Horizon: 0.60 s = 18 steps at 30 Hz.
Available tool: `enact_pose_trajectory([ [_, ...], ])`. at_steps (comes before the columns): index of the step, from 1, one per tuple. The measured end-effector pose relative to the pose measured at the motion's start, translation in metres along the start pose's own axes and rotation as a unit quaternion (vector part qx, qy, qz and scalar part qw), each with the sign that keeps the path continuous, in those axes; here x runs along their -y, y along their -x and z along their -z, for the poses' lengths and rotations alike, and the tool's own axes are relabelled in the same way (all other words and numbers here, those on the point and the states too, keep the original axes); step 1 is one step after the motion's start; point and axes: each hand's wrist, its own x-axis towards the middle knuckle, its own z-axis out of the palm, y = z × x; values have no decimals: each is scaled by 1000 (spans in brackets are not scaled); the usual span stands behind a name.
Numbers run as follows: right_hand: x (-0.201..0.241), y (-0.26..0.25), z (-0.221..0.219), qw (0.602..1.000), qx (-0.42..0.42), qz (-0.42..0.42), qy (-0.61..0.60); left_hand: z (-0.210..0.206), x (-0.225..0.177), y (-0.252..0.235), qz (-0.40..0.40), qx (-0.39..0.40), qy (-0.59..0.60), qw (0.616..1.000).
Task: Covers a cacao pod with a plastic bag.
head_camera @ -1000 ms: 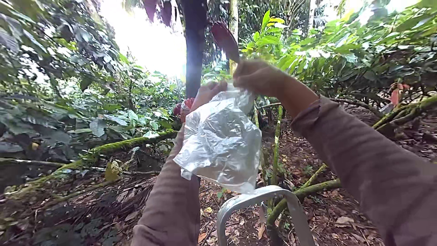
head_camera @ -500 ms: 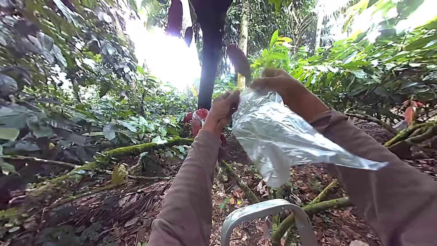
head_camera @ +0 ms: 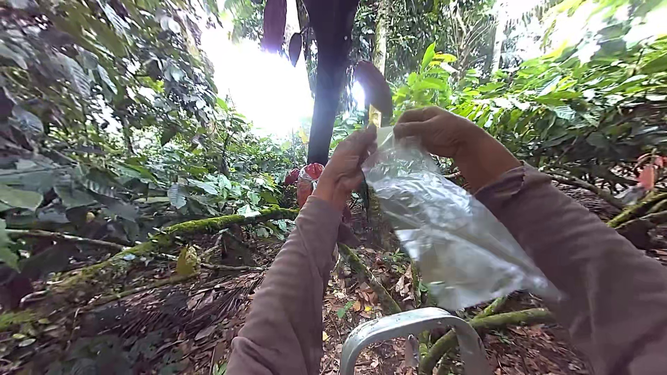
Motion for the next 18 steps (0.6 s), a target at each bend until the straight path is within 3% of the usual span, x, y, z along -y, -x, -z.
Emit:
enact_pose_trajectory([
  [3, 0, -4, 5, 999, -18, 32, -28, 14, -6, -2, -9, 51, -77, 996],
  [5, 2, -4, 12, 999, 5, 35, -2, 21, -12, -4, -9, 39, -139, 989],
  [8, 13, 3, 28, 991, 74, -10, 114, 17, -31, 6, 8, -10, -241, 970],
  [10, 27, 8, 36, 968, 93, -72, 223, 30, -41, -4, -3, 5, -265, 964],
  [13, 42, 7, 39, 941, 82, -101, 313, 34, -54, -10, 6, 21, -316, 948],
  [18, 65, -4, 33, 934, 34, -41, 353, 24, -72, -9, -35, -20, -381, 924],
])
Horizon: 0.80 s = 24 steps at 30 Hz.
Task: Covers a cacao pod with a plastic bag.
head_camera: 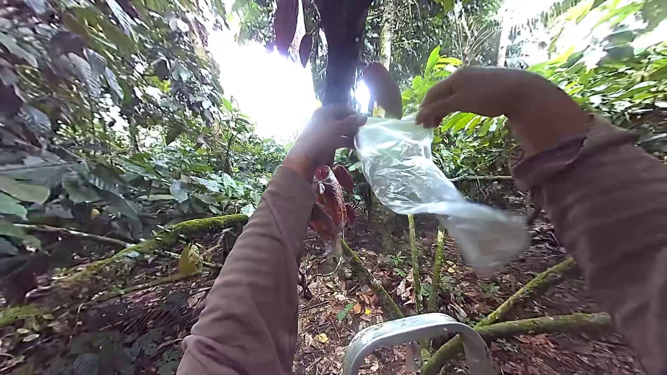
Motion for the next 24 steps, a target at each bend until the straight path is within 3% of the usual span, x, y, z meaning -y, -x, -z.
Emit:
enact_pose_trajectory([
  [3, 11, -5, 3, 999, -33, 16, 15, 4, -4, 1, -17, -5, 18, 1000],
  [8, 16, -2, 11, 999, -24, 24, 19, 5, -13, 12, -15, 59, 16, 998],
  [14, 20, -13, 3, 996, -79, 14, -28, 2, -6, -4, 0, -23, 25, 999],
  [19, 26, -30, -10, 993, -109, -18, -46, 1, 1, -36, 8, -31, -238, 971],
  [24, 31, -42, -10, 988, -151, -21, -3, -18, -33, 13, -10, -111, -208, 972],
])
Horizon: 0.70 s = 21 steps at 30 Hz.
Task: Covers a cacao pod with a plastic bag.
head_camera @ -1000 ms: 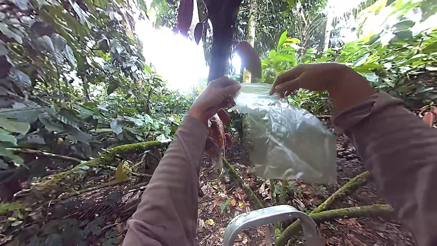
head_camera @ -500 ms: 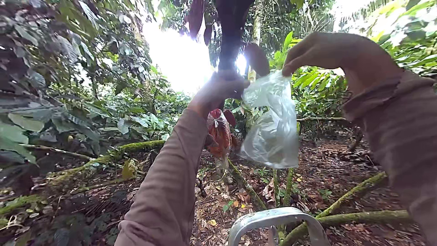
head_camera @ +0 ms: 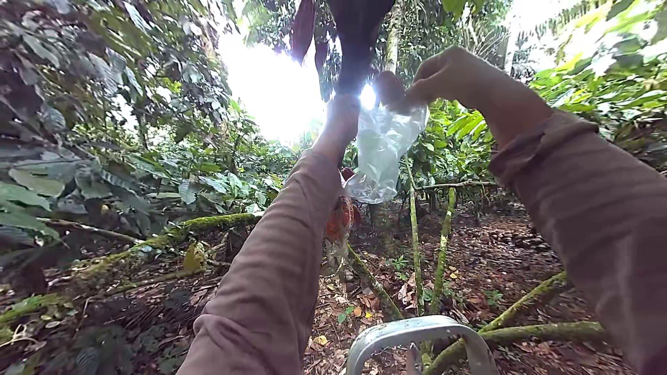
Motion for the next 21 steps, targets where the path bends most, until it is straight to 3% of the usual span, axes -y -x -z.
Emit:
enact_pose_trajectory([
  [1, 1, -1, 1, 1000, 2, -1, 6, 2, 0, -2, -12, 15, 4, 1000],
  [3, 5, -2, 5, 1000, 18, -7, -1, -9, 34, -39, -135, 9, 43, 990],
  [4, 5, -2, 7, 1000, 27, -8, -9, -17, 46, -57, -157, 19, 83, 984],
  [5, 5, 0, 8, 999, 36, -9, -16, -21, 47, -63, -132, 35, 124, 983],
  [8, 5, 8, 6, 998, 51, -12, -25, -14, 20, -40, 47, 86, 218, 971],
  [10, 3, 7, 4, 998, 54, -3, -16, -12, 23, -37, 69, 113, 250, 959],
  [15, -2, -1, 1, 999, 22, 34, -6, -5, 33, -30, -5, 183, 162, 970],
  [19, -7, -6, -7, 999, 9, 36, -7, 1, 29, -20, -65, 129, 43, 988],
  [21, -12, -15, -10, 999, -7, 39, -2, -4, 43, -41, -143, 96, -35, 984],
])
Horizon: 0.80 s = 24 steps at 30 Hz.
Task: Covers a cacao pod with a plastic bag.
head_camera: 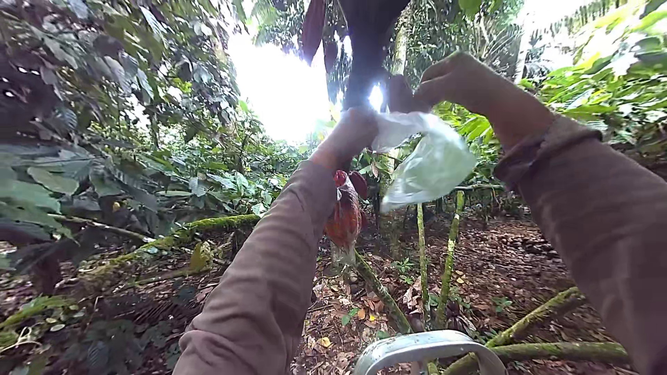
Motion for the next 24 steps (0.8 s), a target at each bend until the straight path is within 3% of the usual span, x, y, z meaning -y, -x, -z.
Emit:
enact_pose_trajectory([
  [3, -4, -5, 0, 1000, -13, -8, 11, -15, 42, -28, -98, -44, -56, 993],
  [5, -1, -1, 3, 1000, -7, -10, 10, -9, 13, -6, -73, -39, -44, 996],
  [7, 0, 1, 4, 1000, 0, -8, -1, 4, -39, 23, 67, -25, 48, 996],
  [8, -1, 4, 4, 1000, 7, -2, -5, 1, -40, 23, 101, -52, 118, 986],
  [11, -11, 7, 4, 998, 23, 42, -47, -10, -6, 6, 101, -50, 383, 917],
  [13, -24, 1, 5, 996, 19, 65, -51, -11, -2, 9, 101, -17, 455, 885],
  [16, -43, -4, 8, 988, -4, 149, -33, -6, -12, 14, 86, 24, 365, 927],
  [19, -10, 12, 22, 997, 50, 34, 40, -2, -20, 12, 91, 36, 193, 976],
  [21, -11, 8, 29, 992, 64, 52, 96, 0, -17, 4, 102, 44, 80, 991],
  [24, -14, 2, 32, 978, 67, 119, 155, 1, -17, -4, 105, 37, 28, 993],
])
